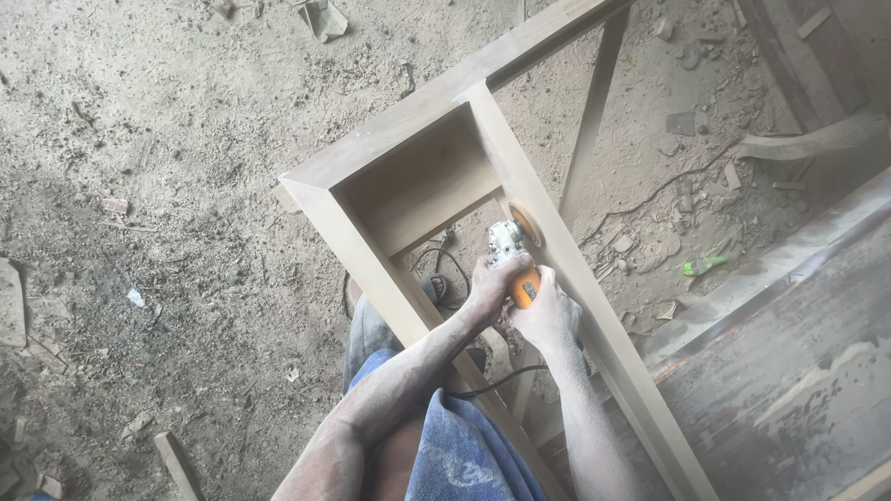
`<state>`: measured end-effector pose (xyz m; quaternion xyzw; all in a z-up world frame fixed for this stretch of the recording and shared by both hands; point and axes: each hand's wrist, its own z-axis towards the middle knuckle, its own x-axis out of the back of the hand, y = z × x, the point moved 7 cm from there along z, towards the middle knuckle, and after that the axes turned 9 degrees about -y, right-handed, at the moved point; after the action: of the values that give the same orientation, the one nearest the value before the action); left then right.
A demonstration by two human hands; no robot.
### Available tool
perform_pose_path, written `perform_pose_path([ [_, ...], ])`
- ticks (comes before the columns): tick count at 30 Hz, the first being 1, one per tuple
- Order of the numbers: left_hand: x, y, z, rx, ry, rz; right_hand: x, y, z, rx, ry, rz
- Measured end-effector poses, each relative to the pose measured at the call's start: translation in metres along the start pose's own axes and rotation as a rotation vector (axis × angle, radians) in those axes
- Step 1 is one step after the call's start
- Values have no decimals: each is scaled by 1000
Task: The person uses an electric sander to smooth the surfaces of a wooden frame. They move the sander along the edges and inner corners of the frame, generating sawdust as they work.
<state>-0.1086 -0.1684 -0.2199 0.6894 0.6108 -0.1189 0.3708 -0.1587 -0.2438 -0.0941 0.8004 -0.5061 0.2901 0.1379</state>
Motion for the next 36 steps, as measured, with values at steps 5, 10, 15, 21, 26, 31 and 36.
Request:
perform_pose_path([
  [5, 7, 5, 10, -30, 12, 21, 2, -9, 6, 32, 30, -2],
  [10, 7, 19, 12, -59, -5, 20, 5, -16, 11, 41, 20, -19],
  [15, 2, 31, 9, -77, -65, 37, 6, -20, 13, 30, 20, -24],
  [21, -9, 15, -8, -63, -131, 130, -2, 2, 1, 16, 8, -4],
  [26, -8, -17, -13, -7, -16, 64, -10, 20, -9, -37, -3, -34],
  [31, -2, -18, -11, 9, 65, 98, -7, 17, -11, -27, 9, -17],
  [36, 0, 18, -1, -65, 17, 132, 7, -9, 2, 10, 14, 4],
])
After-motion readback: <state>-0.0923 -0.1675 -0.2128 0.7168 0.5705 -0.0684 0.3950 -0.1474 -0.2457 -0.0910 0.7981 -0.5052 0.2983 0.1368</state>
